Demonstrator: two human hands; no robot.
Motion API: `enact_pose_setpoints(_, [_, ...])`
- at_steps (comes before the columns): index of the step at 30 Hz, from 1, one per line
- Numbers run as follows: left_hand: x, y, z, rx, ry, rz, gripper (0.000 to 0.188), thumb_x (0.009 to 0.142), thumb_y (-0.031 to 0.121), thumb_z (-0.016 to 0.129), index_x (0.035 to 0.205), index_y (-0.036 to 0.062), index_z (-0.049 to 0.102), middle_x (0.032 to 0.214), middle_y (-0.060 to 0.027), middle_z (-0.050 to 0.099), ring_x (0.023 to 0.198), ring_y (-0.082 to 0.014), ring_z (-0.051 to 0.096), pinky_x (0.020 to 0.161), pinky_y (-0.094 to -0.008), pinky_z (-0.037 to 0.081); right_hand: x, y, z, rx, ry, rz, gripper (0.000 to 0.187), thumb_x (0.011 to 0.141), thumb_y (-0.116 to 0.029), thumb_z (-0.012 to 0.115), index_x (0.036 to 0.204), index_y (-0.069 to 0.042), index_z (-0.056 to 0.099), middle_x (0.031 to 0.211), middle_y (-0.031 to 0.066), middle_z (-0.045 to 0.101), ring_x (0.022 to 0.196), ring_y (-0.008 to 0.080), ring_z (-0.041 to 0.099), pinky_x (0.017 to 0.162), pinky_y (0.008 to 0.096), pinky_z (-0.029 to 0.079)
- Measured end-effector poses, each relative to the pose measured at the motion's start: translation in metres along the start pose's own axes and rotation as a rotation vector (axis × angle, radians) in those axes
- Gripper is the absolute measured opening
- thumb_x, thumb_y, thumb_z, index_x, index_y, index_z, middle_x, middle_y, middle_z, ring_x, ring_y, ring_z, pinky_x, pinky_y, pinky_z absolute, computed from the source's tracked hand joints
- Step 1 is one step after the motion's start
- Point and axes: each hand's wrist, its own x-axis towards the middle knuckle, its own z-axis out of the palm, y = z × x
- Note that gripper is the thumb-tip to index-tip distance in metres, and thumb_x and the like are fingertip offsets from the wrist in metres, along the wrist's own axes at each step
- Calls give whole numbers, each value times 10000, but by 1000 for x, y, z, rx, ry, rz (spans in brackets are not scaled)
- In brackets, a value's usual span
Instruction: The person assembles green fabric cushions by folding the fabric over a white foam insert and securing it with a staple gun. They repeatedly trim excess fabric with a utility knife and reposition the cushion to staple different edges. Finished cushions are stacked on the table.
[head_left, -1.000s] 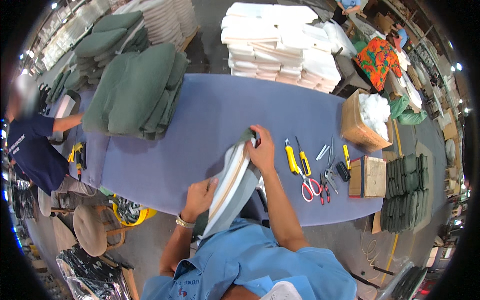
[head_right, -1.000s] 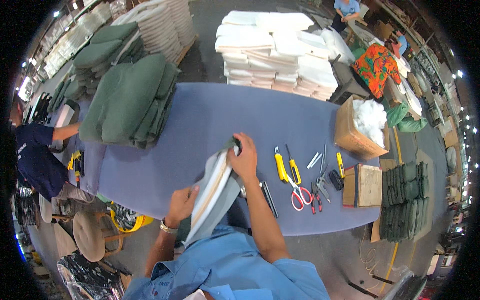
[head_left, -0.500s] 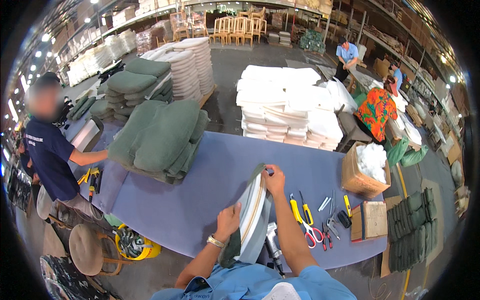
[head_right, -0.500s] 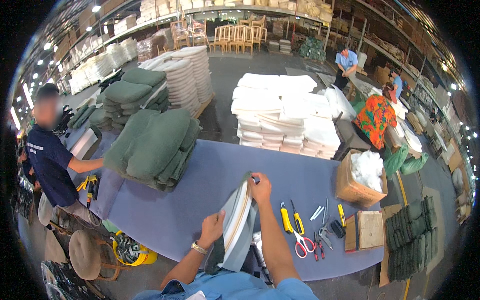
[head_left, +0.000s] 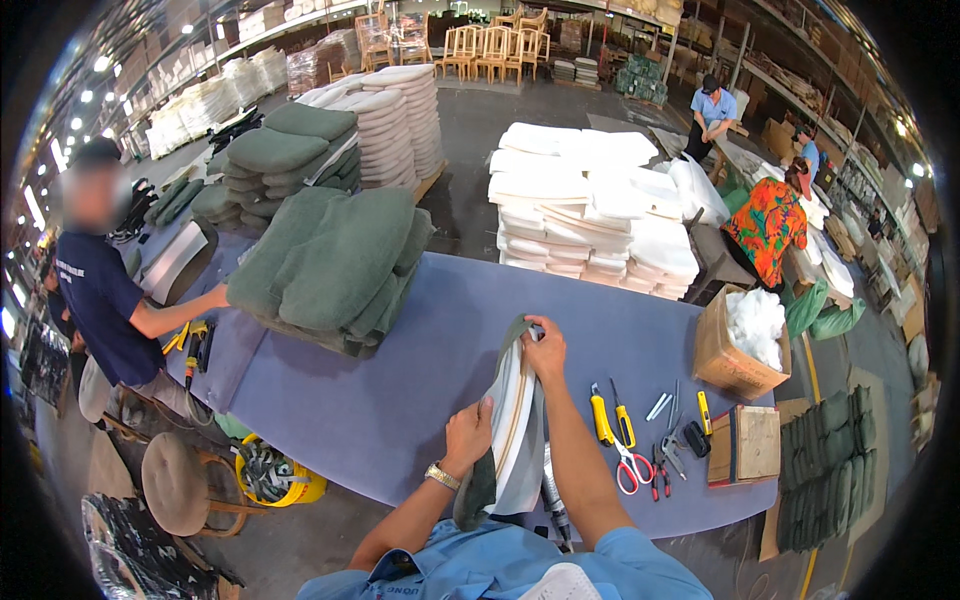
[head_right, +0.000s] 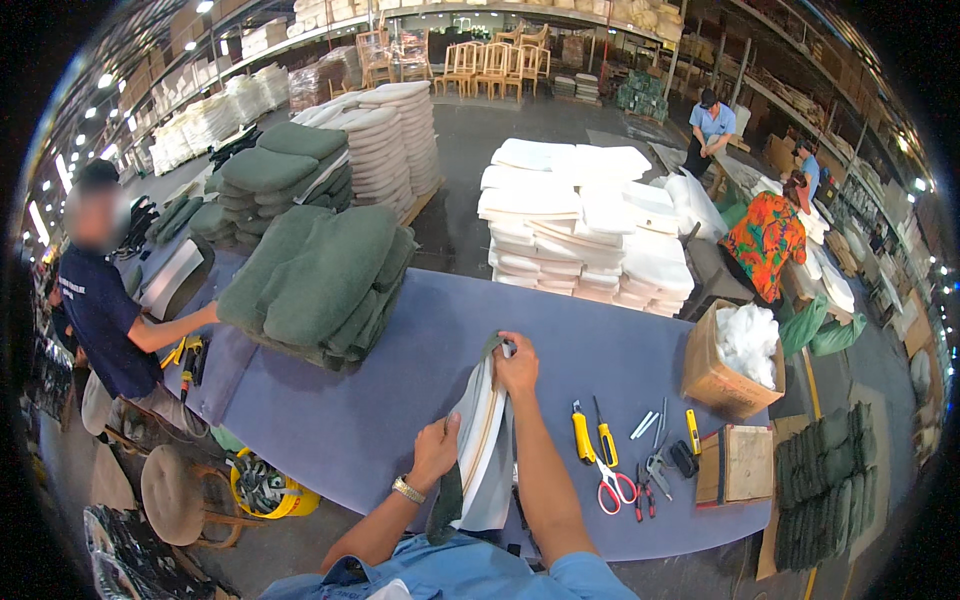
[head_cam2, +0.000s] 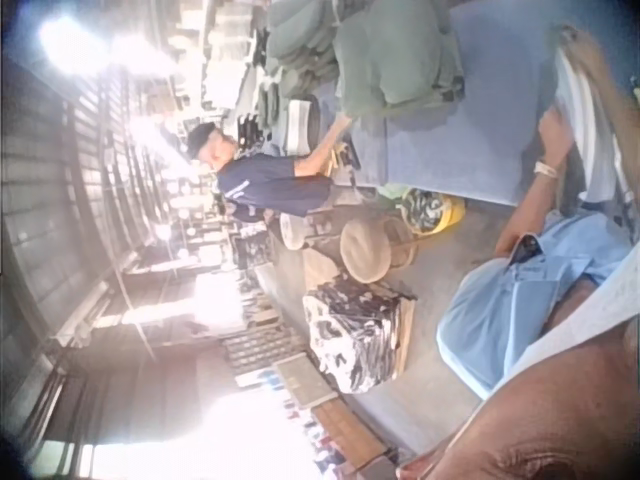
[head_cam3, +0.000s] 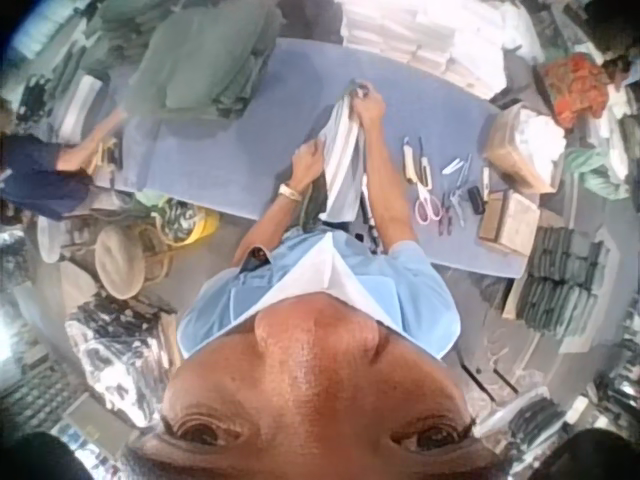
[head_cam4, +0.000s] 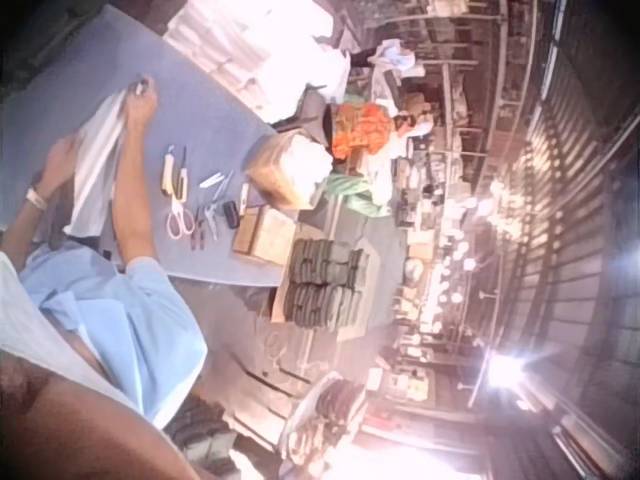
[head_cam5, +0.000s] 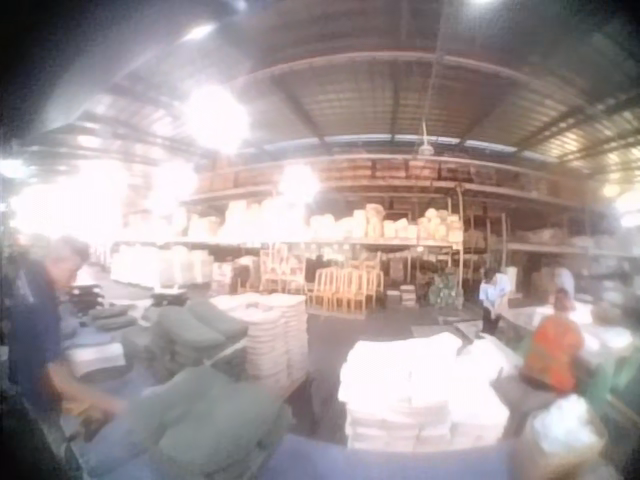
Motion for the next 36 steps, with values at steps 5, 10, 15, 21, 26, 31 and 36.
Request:
enact_pose_setpoints(5, [15,16,12,48,-54,-2,481,1076,422,438,1011,17,689,913,-283,703,874,-517,663,771,-595,505,23,17,13,-91,8,169,162,894,-209,737,1031,-135,782,860,134,755,790,290,729,781,400,561])
enact_pose_setpoints(10, [19,6,20,57,-62,113,441,1032,380,522,1321,70,643,957,-279,721,916,-507,681,827,-586,531,15,22,9,-13,4,120,135,898,-171,737,999,-83,757,881,128,729,793,280,718,760,395,556])
enact_pose_setpoints(15, [111,21,18,98,-115,104,527,990,355,599,1432,71,567,1185,-279,696,1057,-480,674,912,-514,541,23,20,25,2,-15,-20,89,922,-144,699,971,-80,737,937,106,699,907,290,683,822,398,531])
enact_pose_setpoints(21, [159,23,30,-77,8,116,418,1050,309,497,1348,53,642,1286,-222,681,1150,-430,654,973,-494,527,13,1,35,181,3,-52,41,913,-69,714,947,-66,737,997,85,727,921,257,652,828,370,525])
enact_pose_setpoints(26, [156,20,42,-404,76,-20,445,1093,327,462,1348,9,639,1315,-212,683,1147,-360,693,969,-420,532,16,9,44,252,-39,-57,47,966,-36,676,980,-34,721,1011,77,736,904,158,655,800,305,531])
enact_pose_setpoints(31, [154,25,46,-634,163,-112,415,1103,284,485,1303,-35,658,1284,-192,711,1102,-214,686,935,-348,530,16,5,46,616,-126,156,43,1030,-54,616,1035,-12,623,1055,99,730,942,120,638,846,286,522])
enact_pose_setpoints(36, [158,9,54,-597,206,27,351,1105,209,481,1196,-48,702,1228,-160,737,1171,-249,692,1129,-407,433,11,15,57,743,-103,153,80,1047,-82,599,1024,-33,540,1058,121,685,935,134,631,840,289,513])
